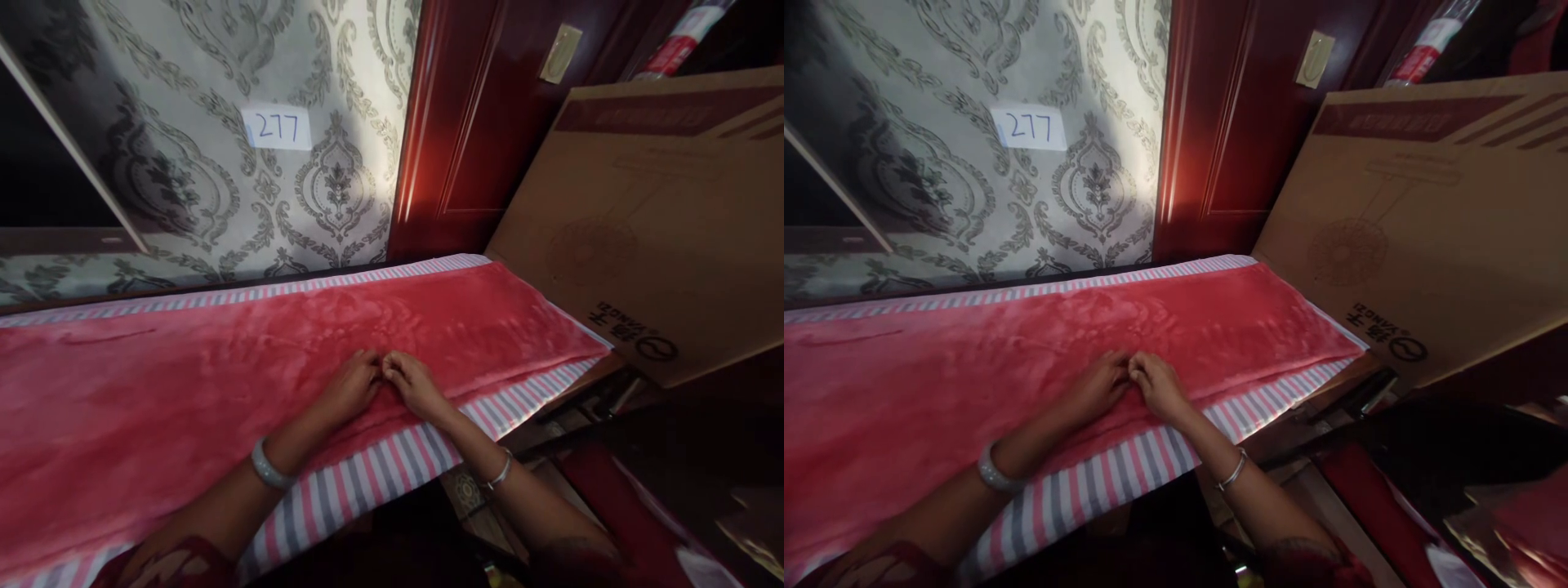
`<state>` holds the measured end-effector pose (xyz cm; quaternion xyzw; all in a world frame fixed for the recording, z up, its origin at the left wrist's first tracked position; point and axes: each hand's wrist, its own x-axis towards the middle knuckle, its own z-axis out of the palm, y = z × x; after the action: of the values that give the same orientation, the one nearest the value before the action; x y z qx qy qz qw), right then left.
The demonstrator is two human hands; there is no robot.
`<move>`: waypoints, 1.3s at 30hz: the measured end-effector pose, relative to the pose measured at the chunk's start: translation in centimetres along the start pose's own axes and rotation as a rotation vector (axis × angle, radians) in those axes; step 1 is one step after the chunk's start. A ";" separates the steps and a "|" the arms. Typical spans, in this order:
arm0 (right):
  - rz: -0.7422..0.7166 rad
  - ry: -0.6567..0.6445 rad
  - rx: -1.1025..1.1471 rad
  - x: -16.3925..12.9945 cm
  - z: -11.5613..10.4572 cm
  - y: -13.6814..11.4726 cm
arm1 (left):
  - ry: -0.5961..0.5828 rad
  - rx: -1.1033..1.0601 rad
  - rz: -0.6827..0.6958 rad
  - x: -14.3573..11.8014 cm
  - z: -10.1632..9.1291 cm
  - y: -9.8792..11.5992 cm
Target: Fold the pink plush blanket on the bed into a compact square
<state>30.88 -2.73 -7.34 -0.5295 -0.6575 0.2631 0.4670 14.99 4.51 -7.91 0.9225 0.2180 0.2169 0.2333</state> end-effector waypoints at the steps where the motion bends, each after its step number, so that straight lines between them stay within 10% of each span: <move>1: 0.005 0.029 0.035 0.0 0.2 0.2 | 0.001 0.008 -0.012 0.0 0.0 0.0; 6: 0.053 0.135 0.248 0.0 0.9 1.1 | 0.019 0.075 -0.104 0.1 0.0 0.2; 26: 0.187 -0.239 0.724 0.3 -1.2 2.1 | -0.070 0.169 -0.052 0.1 -1.0 1.4; 39: 0.267 -0.142 0.651 -1.6 -0.2 0.0 | -0.041 0.134 -0.023 0.0 -0.4 0.7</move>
<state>31.12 -4.24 -7.80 -0.4146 -0.4948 0.5537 0.5260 15.02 4.12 -7.21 0.9377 0.2381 0.1803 0.1778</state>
